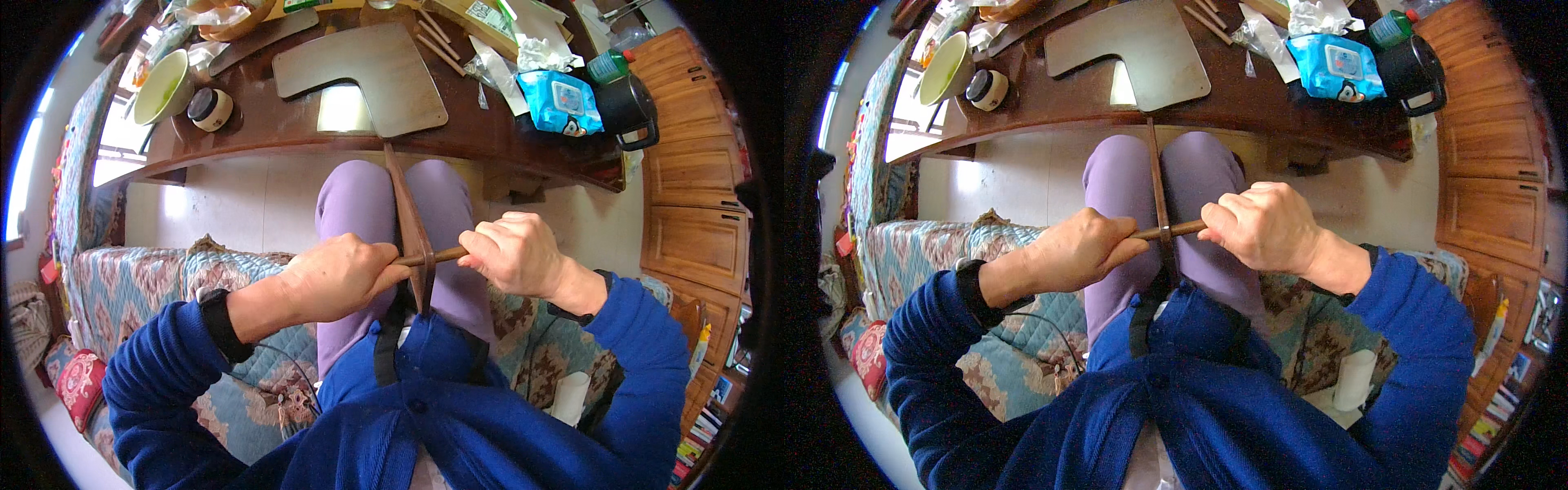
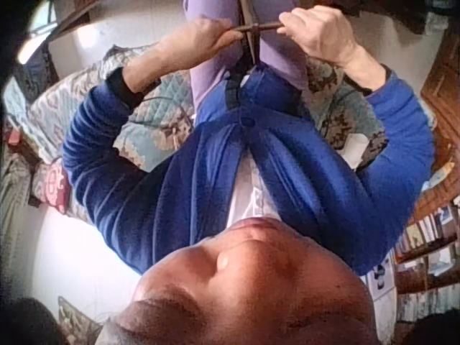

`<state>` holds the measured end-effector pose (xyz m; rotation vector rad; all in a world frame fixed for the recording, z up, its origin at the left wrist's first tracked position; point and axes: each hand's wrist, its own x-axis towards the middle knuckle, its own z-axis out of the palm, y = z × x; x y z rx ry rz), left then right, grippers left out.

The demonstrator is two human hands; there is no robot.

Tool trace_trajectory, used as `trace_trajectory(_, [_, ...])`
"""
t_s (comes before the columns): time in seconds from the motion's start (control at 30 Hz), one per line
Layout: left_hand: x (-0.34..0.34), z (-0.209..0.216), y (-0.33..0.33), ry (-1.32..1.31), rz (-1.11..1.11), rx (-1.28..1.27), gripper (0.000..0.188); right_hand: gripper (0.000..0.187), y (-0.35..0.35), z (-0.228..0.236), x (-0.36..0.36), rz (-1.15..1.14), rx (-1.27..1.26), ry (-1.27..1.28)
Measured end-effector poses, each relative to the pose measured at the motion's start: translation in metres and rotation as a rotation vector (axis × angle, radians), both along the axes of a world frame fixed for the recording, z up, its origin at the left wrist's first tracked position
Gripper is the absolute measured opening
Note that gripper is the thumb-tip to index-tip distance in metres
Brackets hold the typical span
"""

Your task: The person joins two short wooden dowels using a metal connector, then inserts the assembled dowel into a pre-drilled hole in a flat wooden piece. They repeat the process with a second dowel and a second wooden piece, aligning and inserting each dowel into its corresponding hole.

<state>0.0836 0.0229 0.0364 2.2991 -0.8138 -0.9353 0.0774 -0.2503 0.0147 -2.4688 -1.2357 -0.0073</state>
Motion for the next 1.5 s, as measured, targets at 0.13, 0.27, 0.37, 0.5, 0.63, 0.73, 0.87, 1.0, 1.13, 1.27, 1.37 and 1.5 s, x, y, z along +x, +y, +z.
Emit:
trace_trajectory(0.13, [-0.005,0.002,-0.001,-0.332,-0.126,0.207,0.034,0.030,-0.001,-0.002,-0.009,-0.091,-0.008,0.297])
trace_trajectory(0.27, [-0.002,-0.003,0.004,-0.613,-0.196,0.082,0.030,0.036,0.003,0.007,0.002,-0.146,-0.008,0.877])
trace_trajectory(0.37, [-0.003,-0.006,0.007,-0.701,-0.200,0.025,0.029,0.043,0.010,0.016,0.023,-0.125,-0.072,1.333])
trace_trajectory(0.5, [-0.014,-0.004,0.009,-0.507,-0.084,0.122,0.029,0.033,0.014,0.025,0.020,-0.095,-0.163,0.918])
trace_trajectory(0.63, [-0.008,-0.003,0.009,0.061,0.066,-0.091,0.037,0.034,0.011,0.016,0.006,0.036,-0.020,-0.012])
trace_trajectory(0.73, [0.002,-0.006,0.006,0.316,0.086,-0.143,0.043,0.027,0.005,0.005,0.005,0.070,-0.052,-0.119])
trace_trajectory(0.87, [-0.005,-0.006,0.001,-0.018,0.002,-0.002,0.041,0.027,0.006,-0.004,-0.002,-0.010,-0.014,0.065])
trace_trajectory(1.0, [-0.011,-0.005,-0.001,-0.344,-0.097,0.165,0.036,0.035,0.006,-0.002,-0.010,-0.107,-0.023,0.334])
trace_trajectory(1.13, [-0.011,-0.006,0.000,-0.507,-0.176,0.145,0.033,0.040,0.006,-0.001,-0.012,-0.151,0.028,0.609])
trace_trajectory(1.27, [-0.009,-0.008,0.002,-0.699,-0.227,0.049,0.029,0.046,0.009,-0.005,-0.005,-0.151,0.087,0.924])
trace_trajectory(1.37, [-0.006,-0.010,0.000,-0.775,-0.261,0.032,0.028,0.049,0.009,-0.007,0.003,-0.114,0.082,1.142])
trace_trajectory(1.5, [-0.006,-0.016,0.008,-0.695,-0.284,-0.073,0.025,0.050,-0.001,-0.009,0.015,-0.091,-0.012,1.311])
